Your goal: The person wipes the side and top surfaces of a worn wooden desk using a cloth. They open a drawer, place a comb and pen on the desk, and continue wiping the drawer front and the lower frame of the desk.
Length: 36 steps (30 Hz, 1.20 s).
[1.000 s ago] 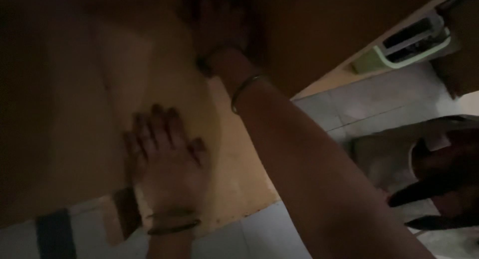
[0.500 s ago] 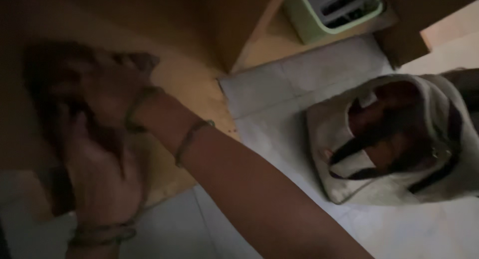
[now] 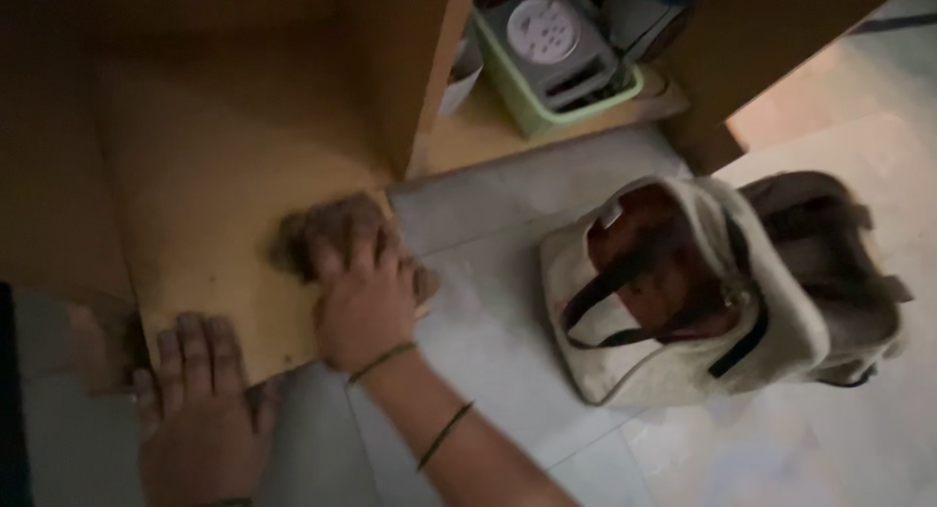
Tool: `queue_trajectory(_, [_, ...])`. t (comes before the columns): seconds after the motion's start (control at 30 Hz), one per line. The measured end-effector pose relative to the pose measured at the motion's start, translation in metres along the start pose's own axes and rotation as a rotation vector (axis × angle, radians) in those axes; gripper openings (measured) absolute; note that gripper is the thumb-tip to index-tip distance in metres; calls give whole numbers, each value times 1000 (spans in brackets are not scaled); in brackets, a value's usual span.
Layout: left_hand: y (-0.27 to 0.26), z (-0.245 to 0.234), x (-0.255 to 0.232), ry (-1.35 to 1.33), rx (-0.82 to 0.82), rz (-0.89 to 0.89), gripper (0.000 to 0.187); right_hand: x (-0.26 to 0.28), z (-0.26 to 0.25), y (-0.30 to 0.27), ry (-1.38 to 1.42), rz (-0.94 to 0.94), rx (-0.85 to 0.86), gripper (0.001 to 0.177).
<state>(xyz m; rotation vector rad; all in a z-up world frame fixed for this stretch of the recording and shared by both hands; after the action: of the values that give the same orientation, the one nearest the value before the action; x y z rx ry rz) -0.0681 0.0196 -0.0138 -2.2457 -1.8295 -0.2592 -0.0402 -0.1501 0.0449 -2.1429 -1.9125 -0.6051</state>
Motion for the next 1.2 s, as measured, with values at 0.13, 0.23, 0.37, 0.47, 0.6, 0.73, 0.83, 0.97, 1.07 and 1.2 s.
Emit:
queue_trajectory(0.13, [2, 8, -5, 324, 246, 21, 96, 39, 23, -23, -74, -86, 134, 50])
queue_trajectory(0.23, [-1, -7, -3, 464, 116, -38, 95, 61, 15, -43, 19, -313, 98, 45])
queue_trajectory(0.37, [-11, -21, 0, 26, 154, -6, 94, 31, -9, -41, -9, -349, 155, 48])
queue_trajectory(0.47, [-29, -26, -2, 22, 324, 54, 94, -4, -39, -35, 81, -198, 115, 49])
queue_trajectory(0.6, [-56, -35, 1, -76, 511, 196, 97, 11, -31, -47, -66, -58, -17, 66])
queue_trajectory(0.73, [-81, -81, 34, -112, 694, 322, 92, 57, -3, -81, -106, -9, 14, 62])
queue_trajectory(0.83, [-89, -144, 81, 100, 718, 467, 86, 97, 4, -84, 207, -97, 282, 63])
queue_trajectory(0.97, [-53, -245, 163, -113, 408, 92, 81, 132, -76, -37, 1256, 159, 184, 52])
queue_trajectory(1.07, [-27, -332, 209, -722, -201, -54, 45, 187, -202, 11, 1542, -134, -132, 57])
queue_trajectory(1.2, [10, -341, 233, -1368, -618, 152, 40, 273, -310, 43, 1580, -659, -125, 60])
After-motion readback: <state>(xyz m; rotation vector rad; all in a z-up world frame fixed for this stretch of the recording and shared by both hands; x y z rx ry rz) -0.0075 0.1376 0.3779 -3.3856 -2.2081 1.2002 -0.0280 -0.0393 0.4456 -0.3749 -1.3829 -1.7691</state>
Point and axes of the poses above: each hand's wrist, its own y-axis towards the middle knuckle, its own z-axis out of the palm, x = y × z, the point moved 10 cm from there along y, towards the middle knuckle, and after that the axes turned 9 degrees about y, right-handed, at the moved point
